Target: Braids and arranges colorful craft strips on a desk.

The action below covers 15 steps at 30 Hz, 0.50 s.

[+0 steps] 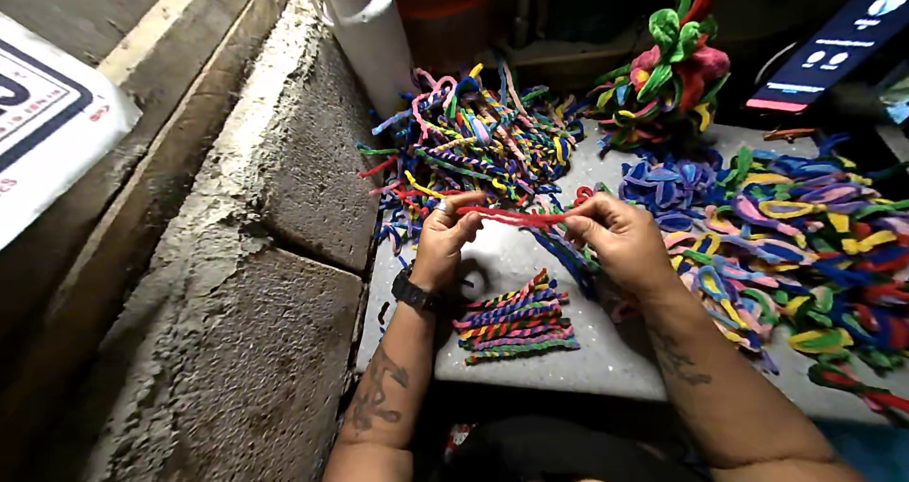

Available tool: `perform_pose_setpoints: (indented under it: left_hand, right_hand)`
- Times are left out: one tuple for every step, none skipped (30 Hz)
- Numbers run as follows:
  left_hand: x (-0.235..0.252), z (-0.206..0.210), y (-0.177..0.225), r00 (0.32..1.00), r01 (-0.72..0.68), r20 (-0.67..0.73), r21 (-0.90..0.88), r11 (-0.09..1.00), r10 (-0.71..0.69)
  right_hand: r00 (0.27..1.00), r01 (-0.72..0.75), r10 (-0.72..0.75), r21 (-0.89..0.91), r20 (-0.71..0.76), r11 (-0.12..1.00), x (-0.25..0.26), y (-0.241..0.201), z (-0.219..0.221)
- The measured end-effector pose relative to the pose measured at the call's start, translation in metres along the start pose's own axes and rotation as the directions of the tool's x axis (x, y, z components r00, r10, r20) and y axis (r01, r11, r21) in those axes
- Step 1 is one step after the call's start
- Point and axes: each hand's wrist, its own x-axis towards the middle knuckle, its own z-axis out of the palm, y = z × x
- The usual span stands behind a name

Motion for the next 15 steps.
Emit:
perform_pose_setpoints:
  left_hand:
    - [0.0, 0.001, 0.0, 0.999, 0.023, 0.028, -0.044, 0.999, -0.022]
    - [0.0, 0.003, -0.001, 0.997, 0.048, 0.061, -0.04, 0.998, -0.045]
    - [0.001, 0.006, -0.002, 0.994, 0.068, 0.086, -0.016, 0.998, -0.067]
    - [0.001, 0.011, -0.003, 0.992, 0.08, 0.099, 0.015, 0.997, -0.081]
    - [0.001, 0.016, -0.004, 0.991, 0.08, 0.107, 0.04, 0.996, -0.084]
    - [0.001, 0.02, -0.004, 0.992, 0.07, 0.105, 0.047, 0.996, -0.075]
    - [0.001, 0.023, -0.004, 0.994, 0.052, 0.093, 0.032, 0.998, -0.054]
    - [0.001, 0.025, -0.003, 0.996, 0.027, 0.082, 0.015, 1.0, -0.028]
    - [0.0, 0.026, -0.002, 0.997, 0.0, 0.071, 0.003, 1.0, 0.0]
    - [0.001, 0.025, -0.002, 0.999, -0.014, 0.051, -0.002, 1.0, 0.014]
    - [0.0, 0.024, -0.002, 1.0, -0.013, 0.027, -0.004, 1.0, 0.013]
    - [0.0, 0.021, -0.001, 1.0, -0.005, 0.011, 0.011, 1.0, 0.005]
    - [0.0, 0.019, 0.0, 1.0, 0.007, -0.003, 0.024, 1.0, -0.006]
    - [0.0, 0.017, 0.0, 1.0, 0.017, -0.021, 0.019, 1.0, -0.016]
    - [0.0, 0.016, 0.001, 0.999, 0.023, -0.041, 0.007, 1.0, -0.023]
  right_hand:
    - [0.998, -0.016, 0.02, 0.077, -0.051, 0.997, -0.001, -0.002, 0.005]
    - [0.996, -0.024, 0.037, 0.154, -0.085, 0.988, -0.002, -0.004, 0.009]
    - [0.994, -0.03, 0.052, 0.219, -0.096, 0.975, -0.002, -0.005, 0.013]
    - [0.993, -0.04, 0.068, 0.27, -0.094, 0.962, -0.003, -0.005, 0.017]
    - [0.993, -0.052, 0.081, 0.304, -0.083, 0.951, -0.004, -0.005, 0.021]
    - [0.994, -0.062, 0.089, 0.319, -0.07, 0.946, -0.005, -0.006, 0.025]
    - [0.994, -0.067, 0.091, 0.323, -0.059, 0.944, -0.006, -0.006, 0.029]
    - [0.995, -0.066, 0.086, 0.314, -0.049, 0.947, -0.008, -0.007, 0.032]
    - [0.997, -0.059, 0.073, 0.283, -0.04, 0.957, -0.009, -0.007, 0.035]
    - [0.998, -0.056, 0.065, 0.239, -0.027, 0.969, -0.01, -0.008, 0.036]
    - [0.998, -0.058, 0.061, 0.191, -0.01, 0.98, -0.011, -0.009, 0.037]
    - [0.998, -0.064, 0.063, 0.145, 0.011, 0.987, -0.012, -0.009, 0.037]
    - [0.997, -0.073, 0.07, 0.103, 0.032, 0.992, -0.012, -0.01, 0.036]
    - [0.995, -0.086, 0.082, 0.07, 0.051, 0.994, -0.012, -0.01, 0.036]
    - [0.994, -0.096, 0.093, 0.049, 0.064, 0.994, -0.012, -0.011, 0.036]
